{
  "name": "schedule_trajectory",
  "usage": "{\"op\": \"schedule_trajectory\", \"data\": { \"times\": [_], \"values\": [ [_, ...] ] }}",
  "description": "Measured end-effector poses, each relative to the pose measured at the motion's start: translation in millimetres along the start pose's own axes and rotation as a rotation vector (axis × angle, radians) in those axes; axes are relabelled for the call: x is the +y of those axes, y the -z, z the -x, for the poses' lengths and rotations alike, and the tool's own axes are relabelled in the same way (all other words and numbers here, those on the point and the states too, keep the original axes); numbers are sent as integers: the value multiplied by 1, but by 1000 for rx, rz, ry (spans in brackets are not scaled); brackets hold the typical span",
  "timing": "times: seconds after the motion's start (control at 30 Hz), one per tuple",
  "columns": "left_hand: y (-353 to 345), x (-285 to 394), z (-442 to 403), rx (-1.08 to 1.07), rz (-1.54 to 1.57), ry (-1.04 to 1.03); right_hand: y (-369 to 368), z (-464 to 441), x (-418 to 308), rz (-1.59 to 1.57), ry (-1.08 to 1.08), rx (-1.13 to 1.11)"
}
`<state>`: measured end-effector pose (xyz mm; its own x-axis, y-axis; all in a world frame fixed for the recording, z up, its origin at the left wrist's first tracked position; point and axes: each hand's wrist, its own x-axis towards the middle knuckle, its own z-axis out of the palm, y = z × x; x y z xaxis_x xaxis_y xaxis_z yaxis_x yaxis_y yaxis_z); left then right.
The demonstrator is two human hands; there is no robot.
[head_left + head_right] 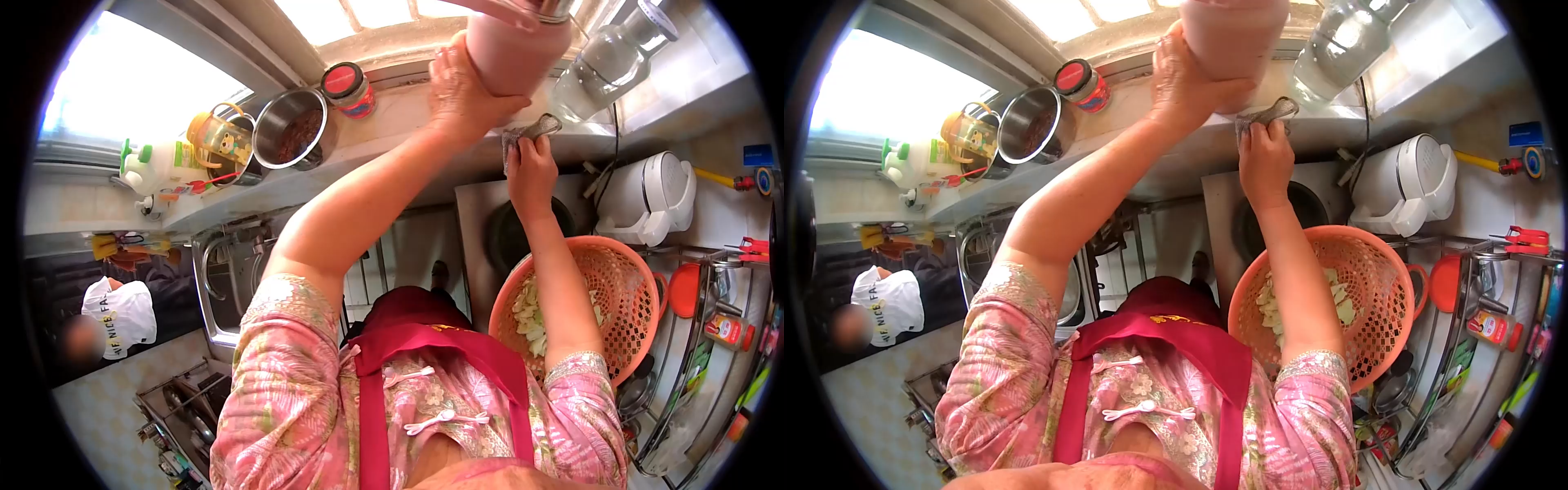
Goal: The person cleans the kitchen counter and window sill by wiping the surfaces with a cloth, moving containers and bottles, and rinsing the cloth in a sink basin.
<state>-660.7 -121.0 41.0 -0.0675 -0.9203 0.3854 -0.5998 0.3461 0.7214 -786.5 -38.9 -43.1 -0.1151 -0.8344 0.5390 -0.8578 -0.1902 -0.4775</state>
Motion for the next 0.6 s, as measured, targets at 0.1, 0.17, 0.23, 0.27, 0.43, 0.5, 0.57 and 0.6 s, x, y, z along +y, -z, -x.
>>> {"op": "schedule_trajectory", "data": {
  "times": [0.1,0.17,0.23,0.27,0.43,0.5,0.57,0.6],
  "values": [
    [-16,13,4,67,-70,101,-1,3,-14,-40,104,-23],
    [-23,21,6,49,-24,179,-18,2,-18,-245,-37,-16],
    [-30,20,11,77,19,191,-48,9,-14,-218,-98,-38],
    [-23,24,13,2,50,221,-66,13,-11,-86,-84,-56],
    [-12,1,40,136,106,-188,-130,11,-23,-366,-52,-120],
    [14,3,73,124,80,-342,-167,26,-41,52,273,-5],
    [52,0,106,-11,102,-481,-166,26,-76,270,456,-14],
    [65,-11,119,-3,147,-507,-150,17,-101,278,478,-78]
  ]
}}
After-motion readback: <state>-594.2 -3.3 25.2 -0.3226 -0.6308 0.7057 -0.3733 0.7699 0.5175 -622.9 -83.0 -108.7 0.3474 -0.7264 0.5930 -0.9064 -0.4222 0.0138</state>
